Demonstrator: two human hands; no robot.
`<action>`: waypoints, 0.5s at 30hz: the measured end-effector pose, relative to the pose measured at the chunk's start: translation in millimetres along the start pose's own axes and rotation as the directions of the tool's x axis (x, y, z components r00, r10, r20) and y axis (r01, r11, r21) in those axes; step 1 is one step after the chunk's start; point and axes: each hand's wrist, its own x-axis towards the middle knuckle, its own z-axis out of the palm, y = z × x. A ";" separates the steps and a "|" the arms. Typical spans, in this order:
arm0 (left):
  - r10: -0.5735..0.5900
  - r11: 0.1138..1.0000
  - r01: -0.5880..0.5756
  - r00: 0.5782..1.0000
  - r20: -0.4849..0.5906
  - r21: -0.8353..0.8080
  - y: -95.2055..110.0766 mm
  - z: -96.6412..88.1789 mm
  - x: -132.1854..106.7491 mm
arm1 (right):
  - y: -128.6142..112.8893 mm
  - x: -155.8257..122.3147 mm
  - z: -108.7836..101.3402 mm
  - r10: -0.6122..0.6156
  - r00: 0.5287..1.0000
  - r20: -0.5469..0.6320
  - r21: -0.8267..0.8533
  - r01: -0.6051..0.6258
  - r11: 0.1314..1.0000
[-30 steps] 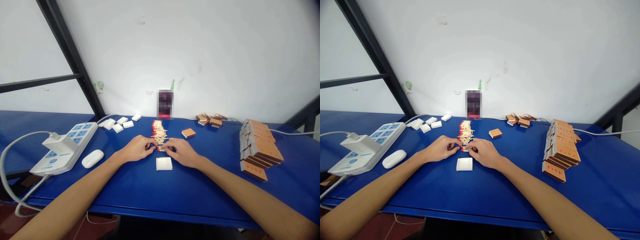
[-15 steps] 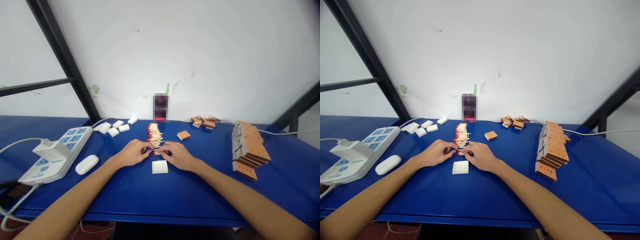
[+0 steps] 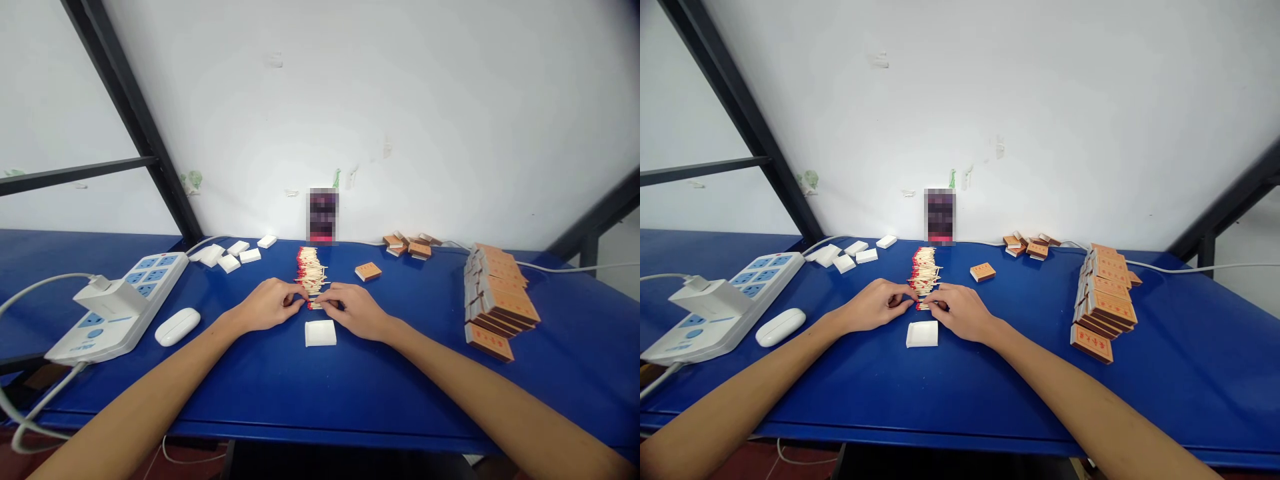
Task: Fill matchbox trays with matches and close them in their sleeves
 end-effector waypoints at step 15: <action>0.004 1.000 -0.004 1.000 -0.001 0.019 0.6 -1.2 0.0 | 0.7 -0.2 0.7 -0.008 1.000 0.025 0.035 0.007 0.999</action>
